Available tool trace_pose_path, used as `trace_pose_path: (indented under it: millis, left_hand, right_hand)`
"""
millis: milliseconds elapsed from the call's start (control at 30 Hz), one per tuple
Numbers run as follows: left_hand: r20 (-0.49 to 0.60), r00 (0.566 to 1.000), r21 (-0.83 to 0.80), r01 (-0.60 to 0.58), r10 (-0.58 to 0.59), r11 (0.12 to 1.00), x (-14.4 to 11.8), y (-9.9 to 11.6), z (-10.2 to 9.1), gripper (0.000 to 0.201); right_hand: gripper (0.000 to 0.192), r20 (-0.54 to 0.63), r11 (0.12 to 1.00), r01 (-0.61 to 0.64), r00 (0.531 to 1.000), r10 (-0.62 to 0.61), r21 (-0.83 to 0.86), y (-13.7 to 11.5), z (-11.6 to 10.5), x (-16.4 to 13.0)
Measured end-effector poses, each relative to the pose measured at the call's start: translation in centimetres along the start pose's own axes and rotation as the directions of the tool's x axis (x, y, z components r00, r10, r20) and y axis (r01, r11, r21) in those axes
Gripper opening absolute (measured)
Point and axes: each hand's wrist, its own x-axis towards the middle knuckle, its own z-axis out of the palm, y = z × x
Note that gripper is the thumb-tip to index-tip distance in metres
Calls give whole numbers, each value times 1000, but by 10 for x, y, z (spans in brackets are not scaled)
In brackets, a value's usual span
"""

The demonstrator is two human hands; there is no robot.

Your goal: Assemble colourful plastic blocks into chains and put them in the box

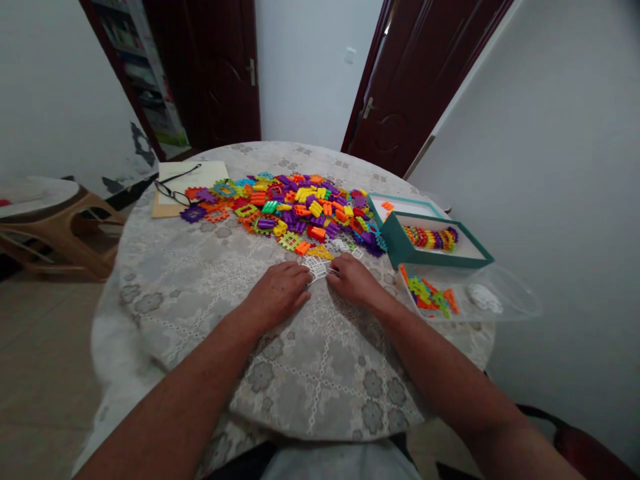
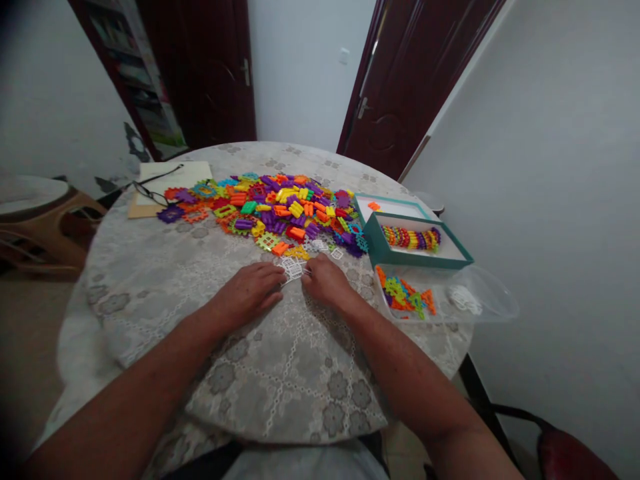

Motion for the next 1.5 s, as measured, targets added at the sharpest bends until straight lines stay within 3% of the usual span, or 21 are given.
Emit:
trace_pose_path:
  millis: [300, 467, 600, 967, 1133, 1267, 1500]
  left_hand:
    - [-48, 994, 6, 102, -102, 995, 1, 2, -2, 22]
    - [-96, 969, -6, 228, -227, 974, 4, 3, -1, 38]
    - [-105, 965, -22, 241, -242, 970, 6, 2, 3, 35]
    - [-119, 966, -35, 229, -232, 973, 8, 1, 8, 23]
    - [-127, 966, -42, 220, -223, 975, 8, 1, 9, 20]
    - [-128, 968, -59, 209, -215, 976, 9, 0, 10, 20]
    - [-142, 965, -78, 210, -219, 975, 10, 2, 11, 23]
  right_hand:
    - [14, -96, 928, 26, 995, 10, 371, 0, 2, -6]
    - [28, -93, 979, 53, 995, -35, 195, -7, 10, 3]
    - [25, -54, 992, 26, 998, -19, 124, -6, 13, 9]
    - [25, -19, 961, 13, 1000, -8, 275, -8, 2, 3]
    - [36, 11, 953, -15, 1000, 13, 303, -9, 1, 2]
    - [17, 25, 968, 39, 999, -47, 248, -10, 0, 2]
    - [11, 67, 906, 26, 996, -60, 423, -11, 3, -3]
